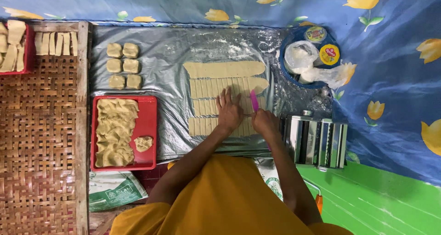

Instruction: Cutting long strips of dough into smaller pieces and then manually shaping them into individual pastries.

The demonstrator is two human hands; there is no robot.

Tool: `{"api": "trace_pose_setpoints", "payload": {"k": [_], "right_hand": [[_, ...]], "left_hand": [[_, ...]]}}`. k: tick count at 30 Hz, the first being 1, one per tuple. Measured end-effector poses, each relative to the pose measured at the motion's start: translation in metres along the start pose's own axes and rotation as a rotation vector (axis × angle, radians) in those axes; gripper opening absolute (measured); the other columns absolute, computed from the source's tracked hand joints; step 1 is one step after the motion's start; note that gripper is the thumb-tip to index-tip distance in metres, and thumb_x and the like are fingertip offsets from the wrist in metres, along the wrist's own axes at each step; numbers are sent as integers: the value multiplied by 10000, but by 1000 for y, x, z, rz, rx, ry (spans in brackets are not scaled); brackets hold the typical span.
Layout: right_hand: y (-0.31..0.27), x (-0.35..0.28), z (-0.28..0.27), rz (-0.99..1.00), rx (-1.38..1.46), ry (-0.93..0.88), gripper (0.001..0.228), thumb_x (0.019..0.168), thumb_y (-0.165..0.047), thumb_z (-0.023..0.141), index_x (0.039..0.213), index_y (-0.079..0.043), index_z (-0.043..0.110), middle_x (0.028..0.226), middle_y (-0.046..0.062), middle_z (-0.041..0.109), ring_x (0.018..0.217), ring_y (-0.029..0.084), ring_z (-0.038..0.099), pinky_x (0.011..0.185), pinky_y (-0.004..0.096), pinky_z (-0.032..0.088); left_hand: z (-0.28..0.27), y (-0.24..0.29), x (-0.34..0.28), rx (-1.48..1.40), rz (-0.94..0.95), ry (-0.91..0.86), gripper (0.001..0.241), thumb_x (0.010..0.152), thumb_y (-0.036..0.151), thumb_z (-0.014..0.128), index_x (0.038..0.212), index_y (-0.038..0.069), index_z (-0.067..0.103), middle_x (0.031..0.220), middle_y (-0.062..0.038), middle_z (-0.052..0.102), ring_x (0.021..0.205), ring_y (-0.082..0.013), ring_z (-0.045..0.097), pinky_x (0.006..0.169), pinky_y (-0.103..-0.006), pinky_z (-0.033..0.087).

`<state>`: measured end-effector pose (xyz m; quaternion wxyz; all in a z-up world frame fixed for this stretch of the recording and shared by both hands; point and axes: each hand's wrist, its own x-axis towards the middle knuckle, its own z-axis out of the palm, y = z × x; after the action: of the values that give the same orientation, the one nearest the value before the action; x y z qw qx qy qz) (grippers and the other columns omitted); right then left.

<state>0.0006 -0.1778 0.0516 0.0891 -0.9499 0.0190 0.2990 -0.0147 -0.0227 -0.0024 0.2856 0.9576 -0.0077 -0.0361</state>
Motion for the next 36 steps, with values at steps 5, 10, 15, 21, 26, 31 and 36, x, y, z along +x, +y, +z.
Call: {"api": "trace_pose_setpoints", "payload": {"k": [5,10,15,21,26,31,36], "right_hand": [[-6,1,0,35,-29,-15,560,979,-420,333,1089,-31,720,1070,261,750,1068,447,722,900,573,556],[-34,-9,-27,52,173,29,564,996,-359,327,1146,22,714,1078,304,738,1023,490,710,913,607,544],[-27,32,-8,11,139,111,520,1028,-368,357,1105,24,689,1069,317,731,1021,518,708,880,625,544],[-27,27,-23,74,118,197,564,1041,-431,357,1168,7,688,1081,328,732,1009,525,703,870,577,569],[0,45,-5,83,85,183,488,1042,-464,336,1080,-95,653,988,269,748,995,469,729,864,582,567],[-2,49,-2,122,44,136,522,1039,-522,308,1130,-141,653,1009,256,747,1024,458,726,898,575,559],[-5,43,-4,71,81,253,468,1034,-453,366,1013,-106,679,920,270,749,932,468,741,811,579,581]], "left_hand": [[3,0,1,38,5,18,546,863,226,617,1400,133,583,1565,-254,326,1504,-463,234,1159,-662,231],[2,5,1,15,8,-22,564,876,218,612,1427,112,561,1583,-259,290,1513,-469,193,1170,-670,192],[-12,12,0,24,10,-54,569,900,238,608,1450,113,530,1580,-258,285,1516,-465,175,1173,-669,171],[-5,6,2,-31,10,-69,552,899,207,602,1437,100,537,1574,-271,284,1514,-474,172,1172,-682,155],[-7,11,5,-32,24,-54,543,890,215,601,1419,101,556,1570,-271,306,1508,-475,208,1167,-681,178],[4,8,7,3,34,-45,539,889,247,607,1409,108,570,1582,-266,306,1512,-473,210,1164,-685,183],[6,6,7,23,22,-14,550,828,261,609,1365,148,607,1525,-247,378,1497,-443,262,1160,-659,213]]}}
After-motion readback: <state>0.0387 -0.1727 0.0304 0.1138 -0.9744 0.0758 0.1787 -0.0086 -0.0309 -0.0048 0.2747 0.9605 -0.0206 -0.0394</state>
